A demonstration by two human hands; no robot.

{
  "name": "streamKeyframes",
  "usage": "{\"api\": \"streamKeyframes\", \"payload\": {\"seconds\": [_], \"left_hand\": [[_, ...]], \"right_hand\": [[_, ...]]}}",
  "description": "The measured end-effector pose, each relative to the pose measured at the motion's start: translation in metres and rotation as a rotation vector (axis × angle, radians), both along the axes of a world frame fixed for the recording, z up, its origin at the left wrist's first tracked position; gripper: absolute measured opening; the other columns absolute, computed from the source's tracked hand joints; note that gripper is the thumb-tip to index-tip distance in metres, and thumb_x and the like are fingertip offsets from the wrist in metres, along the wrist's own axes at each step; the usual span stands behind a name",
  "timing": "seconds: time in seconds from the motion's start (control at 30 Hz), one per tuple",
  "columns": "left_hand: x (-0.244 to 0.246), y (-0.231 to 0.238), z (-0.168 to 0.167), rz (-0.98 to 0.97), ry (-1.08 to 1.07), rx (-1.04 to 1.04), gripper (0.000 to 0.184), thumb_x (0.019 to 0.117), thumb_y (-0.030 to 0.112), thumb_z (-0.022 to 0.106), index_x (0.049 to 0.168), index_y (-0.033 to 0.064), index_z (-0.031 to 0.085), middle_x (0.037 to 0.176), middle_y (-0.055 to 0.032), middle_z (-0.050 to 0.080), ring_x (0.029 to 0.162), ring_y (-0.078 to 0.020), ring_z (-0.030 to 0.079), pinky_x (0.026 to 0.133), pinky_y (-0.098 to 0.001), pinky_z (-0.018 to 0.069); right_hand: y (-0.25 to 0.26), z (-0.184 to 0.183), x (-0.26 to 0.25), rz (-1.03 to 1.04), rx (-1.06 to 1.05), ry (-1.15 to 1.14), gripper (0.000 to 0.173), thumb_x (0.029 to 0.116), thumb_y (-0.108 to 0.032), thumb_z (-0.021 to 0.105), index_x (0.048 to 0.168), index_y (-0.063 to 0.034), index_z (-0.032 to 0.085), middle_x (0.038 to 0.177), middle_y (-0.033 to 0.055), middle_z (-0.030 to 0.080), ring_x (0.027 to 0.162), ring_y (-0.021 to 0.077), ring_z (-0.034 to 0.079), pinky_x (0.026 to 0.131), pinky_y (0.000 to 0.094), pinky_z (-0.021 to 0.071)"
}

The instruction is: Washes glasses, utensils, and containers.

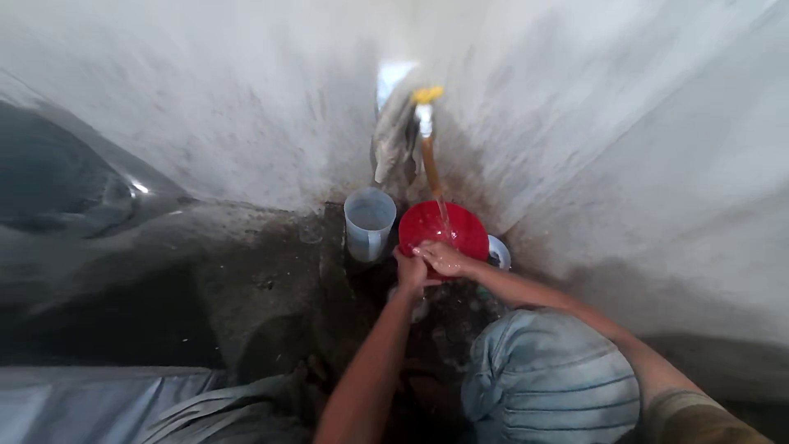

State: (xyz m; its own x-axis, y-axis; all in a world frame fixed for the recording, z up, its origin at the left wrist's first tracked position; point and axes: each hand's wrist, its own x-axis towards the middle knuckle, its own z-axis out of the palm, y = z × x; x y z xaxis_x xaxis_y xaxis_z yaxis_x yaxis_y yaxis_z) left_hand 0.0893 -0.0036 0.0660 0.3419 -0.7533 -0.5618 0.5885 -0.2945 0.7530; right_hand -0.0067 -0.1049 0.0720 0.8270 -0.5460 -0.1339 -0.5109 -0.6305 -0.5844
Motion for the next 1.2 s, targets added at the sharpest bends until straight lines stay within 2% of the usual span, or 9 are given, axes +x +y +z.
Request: {"api": "streamKeyframes", "payload": {"seconds": [0.17,0.3,0.4,0.5,0.63,0.73,0.83,1.0,1.2], "left_hand": [[0.004,0.013,0.007,-0.037,-0.12,-0.014,0.086,0.1051,0.013,0.055,0.16,0.0416,-0.005,0.13,-0.0299,0.057,0.085,-0.0424,0.072,0.059,-0.0574,0.0617],[-0.023,0.019,0.016,-0.119,-0.044,0.047,0.085,0.1036,0.01,0.048,0.16,0.0406,-0.008,0.126,-0.0294,0.057,0.085,-0.0398,0.073,0.06,-0.0547,0.0635],[-0.025,0.021,0.011,-0.148,-0.078,0.05,0.083,0.1029,0.014,0.051,0.161,0.0351,-0.004,0.12,-0.0286,0.061,0.085,-0.0388,0.073,0.062,-0.0545,0.0638],[0.016,0.024,-0.001,-0.126,-0.167,0.013,0.085,0.1014,0.012,0.058,0.163,0.0333,0.003,0.127,-0.027,0.061,0.094,-0.0397,0.071,0.068,-0.0574,0.0622],[0.047,0.036,-0.005,-0.12,-0.224,0.061,0.085,0.1011,0.007,0.054,0.162,0.0383,0.004,0.135,-0.027,0.057,0.099,-0.0425,0.07,0.069,-0.0609,0.062],[0.028,0.04,-0.003,-0.243,-0.167,0.097,0.079,0.1013,0.012,0.054,0.161,0.0355,0.008,0.126,-0.0249,0.062,0.09,-0.0382,0.072,0.064,-0.0553,0.0628],[0.009,0.034,0.0,-0.332,-0.107,0.114,0.071,0.1051,0.02,0.05,0.162,0.031,0.007,0.119,-0.0249,0.063,0.084,-0.0365,0.073,0.061,-0.0524,0.0629],[0.034,0.026,0.0,-0.293,-0.214,0.074,0.074,0.1004,0.013,0.053,0.162,0.0323,0.018,0.128,-0.0227,0.062,0.096,-0.0375,0.071,0.069,-0.0565,0.0621],[0.053,0.017,-0.031,-0.197,-0.308,0.128,0.052,0.1064,0.021,0.048,0.156,0.0316,0.035,0.132,-0.0223,0.061,0.104,-0.0402,0.069,0.076,-0.0622,0.0591]], "right_hand": [[-0.026,0.0,-0.014,-0.037,-0.061,0.753,0.042,0.0973,-0.029,0.066,0.132,-0.0049,0.065,0.13,0.0251,0.064,0.122,0.0446,0.061,0.098,0.0691,0.0467],[-0.053,-0.019,-0.011,-0.321,-0.303,0.443,0.067,0.0935,-0.034,0.073,0.149,-0.0068,0.048,0.156,0.0265,0.036,0.137,0.0459,0.047,0.099,0.0614,0.0527],[-0.041,-0.091,0.005,-0.321,-0.209,-0.092,0.043,0.0991,-0.038,0.058,0.135,-0.0143,0.057,0.132,0.0147,0.061,0.111,0.0306,0.066,0.084,0.0542,0.0595],[0.01,-0.042,0.012,-0.001,0.338,0.074,0.035,0.1084,-0.022,0.045,0.135,-0.0046,0.06,0.127,0.018,0.065,0.118,0.0266,0.063,0.106,0.0484,0.0493],[-0.025,-0.054,-0.013,0.111,0.05,0.652,0.037,0.0961,-0.023,0.067,0.128,-0.0046,0.067,0.125,0.0264,0.066,0.118,0.0464,0.062,0.098,0.0721,0.0452],[-0.06,-0.091,-0.047,-0.024,-0.271,0.402,0.051,0.0845,-0.022,0.082,0.131,-0.0096,0.065,0.135,0.0252,0.058,0.114,0.0476,0.063,0.089,0.0689,0.0539],[-0.041,-0.095,-0.037,-0.165,-0.105,0.041,0.038,0.0956,-0.025,0.068,0.13,-0.0098,0.063,0.129,0.0171,0.064,0.106,0.0346,0.069,0.087,0.0568,0.0582],[0.025,-0.001,0.003,0.069,0.341,0.46,0.031,0.1058,-0.019,0.05,0.125,0.0009,0.064,0.117,0.0238,0.066,0.111,0.0355,0.063,0.097,0.0591,0.0477],[-0.025,0.023,-0.06,0.118,0.084,0.738,0.061,0.104,-0.059,0.047,0.134,-0.0105,0.068,0.136,0.019,0.064,0.135,0.0376,0.054,0.117,0.0617,0.034]]}}
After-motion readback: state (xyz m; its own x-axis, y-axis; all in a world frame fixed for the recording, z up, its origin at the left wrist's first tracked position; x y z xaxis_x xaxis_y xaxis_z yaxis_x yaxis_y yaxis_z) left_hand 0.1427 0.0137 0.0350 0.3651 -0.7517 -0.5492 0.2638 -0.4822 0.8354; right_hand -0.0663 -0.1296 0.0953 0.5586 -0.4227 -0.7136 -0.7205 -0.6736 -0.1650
